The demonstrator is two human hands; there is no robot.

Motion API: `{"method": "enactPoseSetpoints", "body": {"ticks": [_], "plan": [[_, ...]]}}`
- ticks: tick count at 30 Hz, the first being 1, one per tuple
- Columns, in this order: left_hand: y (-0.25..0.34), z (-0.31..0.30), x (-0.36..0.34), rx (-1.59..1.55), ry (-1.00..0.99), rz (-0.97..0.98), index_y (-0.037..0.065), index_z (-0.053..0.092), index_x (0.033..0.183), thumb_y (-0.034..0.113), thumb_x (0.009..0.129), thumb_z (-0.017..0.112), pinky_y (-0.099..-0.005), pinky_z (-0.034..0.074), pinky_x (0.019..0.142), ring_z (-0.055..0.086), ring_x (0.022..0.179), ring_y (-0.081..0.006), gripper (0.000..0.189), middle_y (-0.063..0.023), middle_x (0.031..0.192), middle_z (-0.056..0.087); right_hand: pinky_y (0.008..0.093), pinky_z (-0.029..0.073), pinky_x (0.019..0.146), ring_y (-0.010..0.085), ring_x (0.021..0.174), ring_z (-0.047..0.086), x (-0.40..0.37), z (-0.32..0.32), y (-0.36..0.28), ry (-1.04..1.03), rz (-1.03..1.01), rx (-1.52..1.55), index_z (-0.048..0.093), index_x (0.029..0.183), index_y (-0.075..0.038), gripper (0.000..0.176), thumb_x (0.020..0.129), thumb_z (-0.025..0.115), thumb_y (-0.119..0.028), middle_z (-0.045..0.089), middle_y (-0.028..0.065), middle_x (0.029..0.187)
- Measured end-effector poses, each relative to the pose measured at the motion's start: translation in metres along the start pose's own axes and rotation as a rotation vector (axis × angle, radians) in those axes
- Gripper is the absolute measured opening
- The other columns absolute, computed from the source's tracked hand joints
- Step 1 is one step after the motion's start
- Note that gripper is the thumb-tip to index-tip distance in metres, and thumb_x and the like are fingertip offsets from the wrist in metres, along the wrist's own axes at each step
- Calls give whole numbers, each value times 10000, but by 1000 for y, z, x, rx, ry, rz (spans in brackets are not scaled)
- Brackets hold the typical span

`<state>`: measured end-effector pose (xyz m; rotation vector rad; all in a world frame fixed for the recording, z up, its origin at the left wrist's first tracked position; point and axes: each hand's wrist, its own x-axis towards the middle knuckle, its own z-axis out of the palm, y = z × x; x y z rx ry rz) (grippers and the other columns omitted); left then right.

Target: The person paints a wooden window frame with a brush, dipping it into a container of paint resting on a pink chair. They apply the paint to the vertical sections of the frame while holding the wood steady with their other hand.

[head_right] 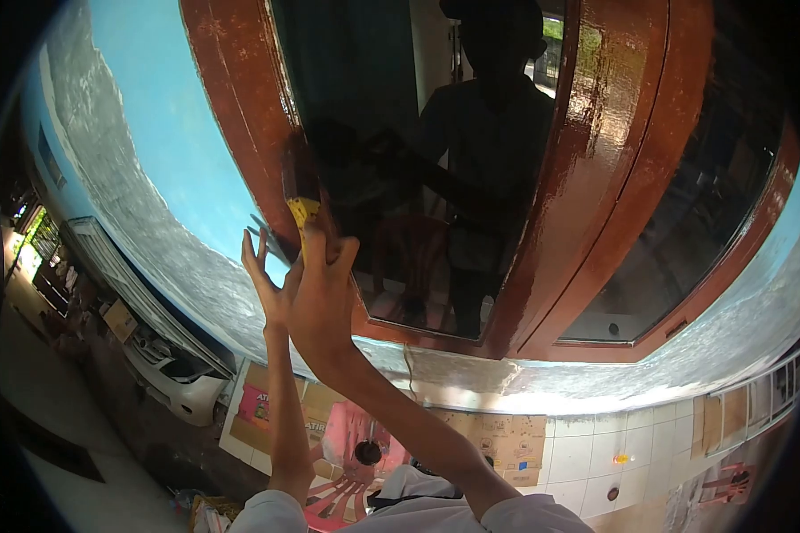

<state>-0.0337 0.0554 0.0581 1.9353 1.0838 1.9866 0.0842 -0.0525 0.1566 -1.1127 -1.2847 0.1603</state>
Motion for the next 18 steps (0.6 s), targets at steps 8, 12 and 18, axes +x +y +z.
{"method": "enactPoseSetpoints", "body": {"ticks": [8,12,18], "plan": [[-5,-1,0,8,-13,19,38,133,1572,31,722,702,-512,262,1169,312,1450,-386,1023,-204,1556,178,425,500,717,338,882,597,-27,-13,5,-15,-39,40,468,1262,1,327,950,568,8,442,219,1068],[-3,1,-1,-23,-11,-1,53,125,1576,-21,715,676,-518,255,1172,304,1456,-385,1025,-196,1561,178,402,503,697,325,878,601,-13,-4,5,57,-137,55,487,1240,6,299,954,576,-5,450,212,1056],[-4,-2,0,15,-40,28,59,121,1578,23,745,700,-527,253,1173,305,1456,-381,1015,-193,1563,176,439,495,665,353,802,609,-27,4,38,18,-13,78,456,1318,-44,396,939,569,-14,432,225,1058]]}}
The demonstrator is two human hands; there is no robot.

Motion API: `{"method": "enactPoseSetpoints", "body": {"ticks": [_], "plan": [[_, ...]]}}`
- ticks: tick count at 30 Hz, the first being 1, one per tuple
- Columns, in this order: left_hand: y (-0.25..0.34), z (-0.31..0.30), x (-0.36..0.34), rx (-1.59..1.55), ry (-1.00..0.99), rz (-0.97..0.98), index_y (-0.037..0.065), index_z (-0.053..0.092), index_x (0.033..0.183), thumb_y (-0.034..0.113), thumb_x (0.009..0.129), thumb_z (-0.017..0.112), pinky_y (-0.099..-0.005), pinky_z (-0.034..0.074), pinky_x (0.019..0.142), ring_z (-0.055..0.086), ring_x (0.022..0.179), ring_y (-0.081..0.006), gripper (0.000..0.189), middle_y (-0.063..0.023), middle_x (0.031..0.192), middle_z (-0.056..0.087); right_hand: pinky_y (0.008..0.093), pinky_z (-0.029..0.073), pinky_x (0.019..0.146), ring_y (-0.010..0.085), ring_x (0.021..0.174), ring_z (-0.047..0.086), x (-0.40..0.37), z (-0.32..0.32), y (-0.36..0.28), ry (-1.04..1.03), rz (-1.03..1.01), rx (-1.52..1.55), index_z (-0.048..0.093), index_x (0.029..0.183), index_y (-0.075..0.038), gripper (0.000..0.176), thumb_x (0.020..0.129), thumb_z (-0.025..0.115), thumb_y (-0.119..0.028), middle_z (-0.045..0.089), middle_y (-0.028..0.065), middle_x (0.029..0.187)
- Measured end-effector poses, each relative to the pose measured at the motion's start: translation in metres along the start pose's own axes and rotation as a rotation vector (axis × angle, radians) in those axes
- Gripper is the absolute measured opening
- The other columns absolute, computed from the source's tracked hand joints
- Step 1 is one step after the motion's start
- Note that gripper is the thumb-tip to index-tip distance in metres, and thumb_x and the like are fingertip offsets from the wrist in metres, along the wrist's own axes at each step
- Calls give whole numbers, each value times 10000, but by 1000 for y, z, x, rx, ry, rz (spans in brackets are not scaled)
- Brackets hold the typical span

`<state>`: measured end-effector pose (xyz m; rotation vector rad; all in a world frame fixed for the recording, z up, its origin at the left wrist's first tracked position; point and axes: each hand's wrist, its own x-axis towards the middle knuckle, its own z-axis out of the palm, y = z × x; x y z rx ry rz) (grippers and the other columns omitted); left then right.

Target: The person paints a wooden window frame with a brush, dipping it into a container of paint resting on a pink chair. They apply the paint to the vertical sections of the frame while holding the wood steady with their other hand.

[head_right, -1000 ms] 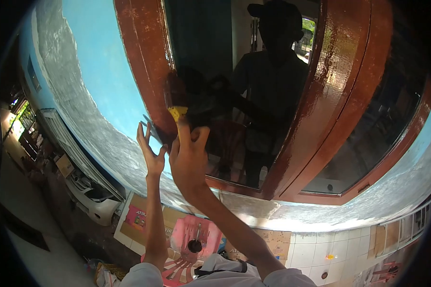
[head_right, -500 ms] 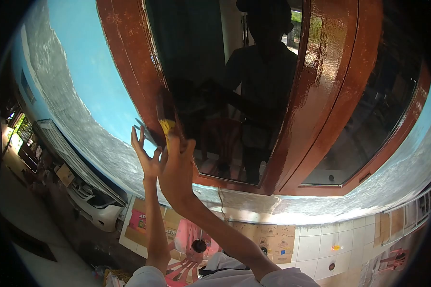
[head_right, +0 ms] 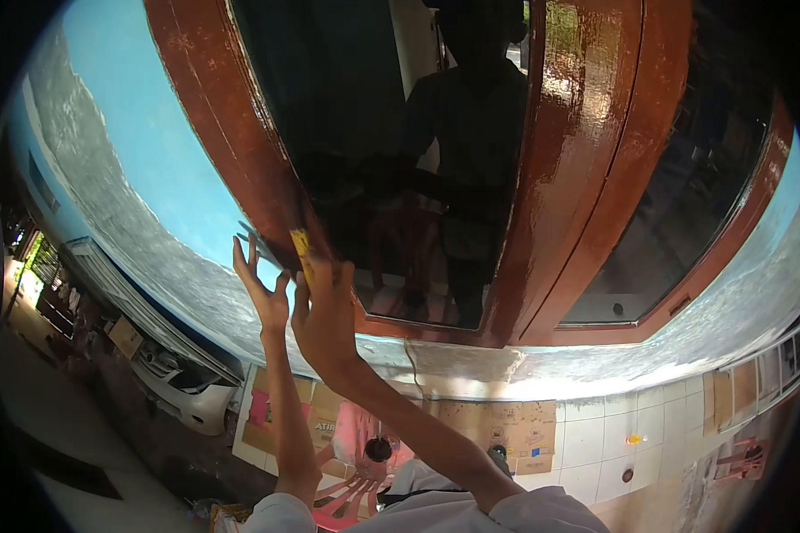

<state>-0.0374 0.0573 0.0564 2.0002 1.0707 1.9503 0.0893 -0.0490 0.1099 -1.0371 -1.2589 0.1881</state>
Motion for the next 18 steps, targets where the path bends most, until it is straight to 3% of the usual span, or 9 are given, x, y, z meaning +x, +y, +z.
{"method": "enactPoseSetpoints", "body": {"ticks": [5,8,11,18], "plan": [[0,1,2,14,4,23,55,120,1576,59,767,716,-522,251,1175,300,1458,-383,1005,-201,1563,169,432,515,670,367,815,626,-4,-20,-9,-8,-24,21,429,1341,-52,414,953,572,-31,443,218,1045],[1,2,1,-20,3,27,49,120,1575,81,776,721,-520,250,1176,294,1459,-389,1000,-205,1562,169,383,493,741,323,854,584,19,-23,-26,31,-37,73,499,1254,18,316,953,584,-25,479,212,1060],[0,0,-1,-19,0,27,44,121,1574,100,782,725,-521,249,1177,292,1458,-395,998,-204,1560,171,387,498,739,331,873,595,32,-18,-21,-24,35,57,501,1266,6,330,947,584,-13,484,208,1056],[-2,2,0,20,9,32,41,126,1571,116,785,730,-525,246,1177,303,1455,-383,995,-203,1553,177,377,502,738,334,887,601,-3,-30,-5,-72,84,-1,503,1265,-4,342,935,589,-9,485,208,1056]]}}
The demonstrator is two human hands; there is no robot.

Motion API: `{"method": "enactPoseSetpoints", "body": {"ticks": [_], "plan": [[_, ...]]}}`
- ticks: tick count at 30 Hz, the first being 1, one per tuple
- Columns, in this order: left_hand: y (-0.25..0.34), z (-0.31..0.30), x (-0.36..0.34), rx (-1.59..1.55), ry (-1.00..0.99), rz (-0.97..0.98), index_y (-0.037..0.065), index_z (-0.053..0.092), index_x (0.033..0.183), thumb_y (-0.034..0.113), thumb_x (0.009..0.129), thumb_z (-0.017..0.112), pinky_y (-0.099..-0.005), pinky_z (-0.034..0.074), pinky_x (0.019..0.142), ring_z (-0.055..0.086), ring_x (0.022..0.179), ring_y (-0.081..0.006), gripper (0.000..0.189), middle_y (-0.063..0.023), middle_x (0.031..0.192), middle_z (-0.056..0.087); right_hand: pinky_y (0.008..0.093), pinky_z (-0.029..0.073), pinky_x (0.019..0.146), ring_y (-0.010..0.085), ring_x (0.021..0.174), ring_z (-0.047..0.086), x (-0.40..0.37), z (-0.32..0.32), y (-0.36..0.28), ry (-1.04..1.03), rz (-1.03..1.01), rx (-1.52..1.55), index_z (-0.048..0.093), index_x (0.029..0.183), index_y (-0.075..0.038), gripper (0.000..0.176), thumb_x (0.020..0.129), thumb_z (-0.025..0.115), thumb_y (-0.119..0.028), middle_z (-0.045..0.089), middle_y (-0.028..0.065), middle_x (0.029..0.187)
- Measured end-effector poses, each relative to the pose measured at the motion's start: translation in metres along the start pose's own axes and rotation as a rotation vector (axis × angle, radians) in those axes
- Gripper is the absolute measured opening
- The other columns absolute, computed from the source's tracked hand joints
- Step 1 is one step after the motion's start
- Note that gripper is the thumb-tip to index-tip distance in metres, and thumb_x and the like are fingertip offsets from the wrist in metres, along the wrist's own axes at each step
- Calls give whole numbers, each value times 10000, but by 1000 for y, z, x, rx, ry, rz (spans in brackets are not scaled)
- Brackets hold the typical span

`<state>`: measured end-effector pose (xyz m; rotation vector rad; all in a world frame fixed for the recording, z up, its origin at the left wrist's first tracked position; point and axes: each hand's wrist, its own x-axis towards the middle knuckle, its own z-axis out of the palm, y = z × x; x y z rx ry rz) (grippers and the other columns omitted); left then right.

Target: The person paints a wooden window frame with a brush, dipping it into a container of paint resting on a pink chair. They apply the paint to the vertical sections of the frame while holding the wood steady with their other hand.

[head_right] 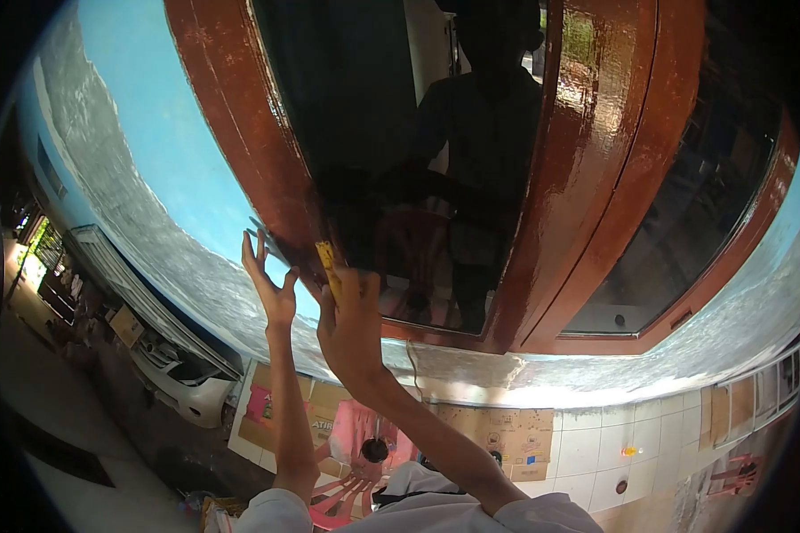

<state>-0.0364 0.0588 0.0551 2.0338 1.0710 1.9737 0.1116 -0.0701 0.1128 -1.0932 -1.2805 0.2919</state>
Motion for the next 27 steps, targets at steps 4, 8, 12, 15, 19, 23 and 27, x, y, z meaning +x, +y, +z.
{"method": "enactPoseSetpoints", "body": {"ticks": [4,8,12,15,19,23,27], "plan": [[-1,0,0,-22,2,-12,32,133,1568,44,739,699,-512,252,1179,305,1455,-381,1004,-202,1550,182,386,502,738,355,892,601,16,-6,-22,57,-108,-32,500,1260,-8,340,932,588,-5,480,215,1056],[3,1,0,-39,14,-18,26,138,1565,10,718,674,-505,252,1183,298,1458,-380,1003,-202,1550,181,426,502,749,389,892,601,30,14,-24,25,-25,-50,483,1266,-18,349,933,582,0,462,221,1058],[3,3,1,-42,26,-17,24,141,1563,7,713,671,-507,252,1183,292,1459,-382,1002,-203,1547,184,461,503,744,408,888,604,9,24,-14,-7,13,-117,449,1296,-29,380,938,571,9,434,229,1079],[3,1,0,-28,21,-32,25,141,1564,11,712,668,-510,252,1182,291,1458,-386,1002,-202,1543,190,466,505,730,413,887,605,-2,23,-12,9,-23,-106,426,1313,-30,393,946,562,8,421,235,1092],[6,3,0,-64,23,-63,27,138,1564,10,713,663,-513,251,1183,290,1457,-392,1000,-201,1537,198,465,508,723,417,890,606,12,25,-27,61,-91,-102,417,1311,-27,386,952,557,1,420,238,1094],[3,3,0,-49,20,-41,26,134,1564,17,720,664,-517,250,1181,288,1457,-394,997,-202,1537,198,454,515,735,412,892,604,20,34,-22,50,-40,-95,416,1302,-28,376,955,559,-16,426,235,1090],[6,0,-1,-22,2,-21,44,144,1559,-56,708,676,-497,279,1180,297,1452,-384,1008,-190,1557,191,427,514,746,391,894,599,3,22,-14,3,-20,-95,432,1287,-16,356,954,558,-17,439,230,1089]]}}
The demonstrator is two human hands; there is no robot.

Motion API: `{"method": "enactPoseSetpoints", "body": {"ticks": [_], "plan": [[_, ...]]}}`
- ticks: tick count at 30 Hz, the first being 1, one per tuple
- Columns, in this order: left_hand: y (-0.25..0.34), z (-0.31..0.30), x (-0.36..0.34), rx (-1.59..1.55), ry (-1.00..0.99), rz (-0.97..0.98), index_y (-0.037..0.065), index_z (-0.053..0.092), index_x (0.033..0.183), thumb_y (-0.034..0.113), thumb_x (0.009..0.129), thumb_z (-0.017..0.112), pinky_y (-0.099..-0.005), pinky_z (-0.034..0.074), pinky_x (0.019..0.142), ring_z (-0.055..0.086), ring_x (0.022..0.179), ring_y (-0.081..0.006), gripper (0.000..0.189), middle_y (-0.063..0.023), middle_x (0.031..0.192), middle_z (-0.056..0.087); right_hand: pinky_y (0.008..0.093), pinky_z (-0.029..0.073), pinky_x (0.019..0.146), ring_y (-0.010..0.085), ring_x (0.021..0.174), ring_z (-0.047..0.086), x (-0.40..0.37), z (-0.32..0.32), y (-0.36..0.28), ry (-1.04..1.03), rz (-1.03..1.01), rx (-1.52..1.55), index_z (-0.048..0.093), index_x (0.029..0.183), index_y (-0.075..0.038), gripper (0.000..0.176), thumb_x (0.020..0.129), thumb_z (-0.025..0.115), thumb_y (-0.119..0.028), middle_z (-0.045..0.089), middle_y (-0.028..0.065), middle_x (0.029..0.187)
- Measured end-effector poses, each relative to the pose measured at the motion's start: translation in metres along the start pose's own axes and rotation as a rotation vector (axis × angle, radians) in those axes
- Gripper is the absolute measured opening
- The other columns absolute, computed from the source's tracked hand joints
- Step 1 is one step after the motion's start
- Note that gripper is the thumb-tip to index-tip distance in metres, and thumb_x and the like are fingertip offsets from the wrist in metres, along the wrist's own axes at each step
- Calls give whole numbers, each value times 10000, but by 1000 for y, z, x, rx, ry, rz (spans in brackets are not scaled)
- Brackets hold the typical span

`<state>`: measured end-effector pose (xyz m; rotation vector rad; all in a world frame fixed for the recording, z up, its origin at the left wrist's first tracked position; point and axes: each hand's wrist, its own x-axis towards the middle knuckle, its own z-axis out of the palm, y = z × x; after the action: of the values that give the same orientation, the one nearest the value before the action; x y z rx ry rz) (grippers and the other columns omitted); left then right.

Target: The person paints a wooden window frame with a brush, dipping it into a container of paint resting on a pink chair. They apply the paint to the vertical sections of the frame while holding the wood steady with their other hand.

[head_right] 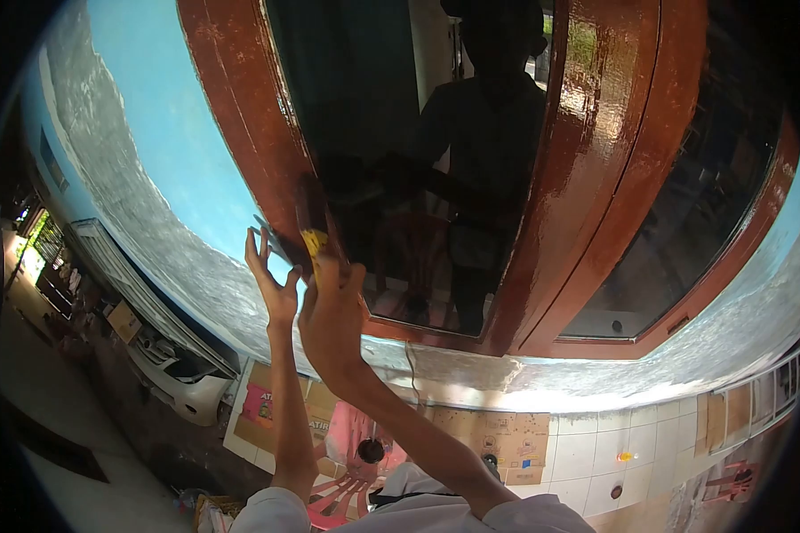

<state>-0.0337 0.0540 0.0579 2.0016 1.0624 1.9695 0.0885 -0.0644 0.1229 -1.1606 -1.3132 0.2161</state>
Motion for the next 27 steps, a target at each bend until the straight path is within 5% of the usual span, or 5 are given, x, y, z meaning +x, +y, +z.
{"method": "enactPoseSetpoints", "body": {"ticks": [7,16,20,27], "plan": [[-6,0,0,-1,13,-9,28,132,1566,34,717,690,-520,252,1177,295,1459,-378,1016,-200,1548,182,422,518,739,369,893,619,35,-15,-22,82,-143,75,469,1259,5,325,952,571,-18,477,225,1077],[-6,1,0,-19,15,-5,18,127,1564,66,745,693,-515,251,1180,291,1459,-385,997,-202,1549,177,441,529,713,413,875,638,21,-18,-9,-22,-12,40,473,1247,-9,312,950,571,-9,476,241,1080],[-7,4,-1,-39,28,7,16,127,1564,79,753,701,-516,250,1180,288,1460,-385,995,-201,1551,173,436,523,711,430,894,627,31,-18,-22,41,-105,63,472,1243,-5,306,952,567,-9,478,245,1078],[-3,0,2,-34,10,11,24,130,1564,-4,719,678,-502,257,1180,278,1465,-386,1008,-200,1551,175,398,520,741,364,899,637,35,-13,-9,47,-68,98,511,1211,17,275,951,588,-28,523,220,1067]]}}
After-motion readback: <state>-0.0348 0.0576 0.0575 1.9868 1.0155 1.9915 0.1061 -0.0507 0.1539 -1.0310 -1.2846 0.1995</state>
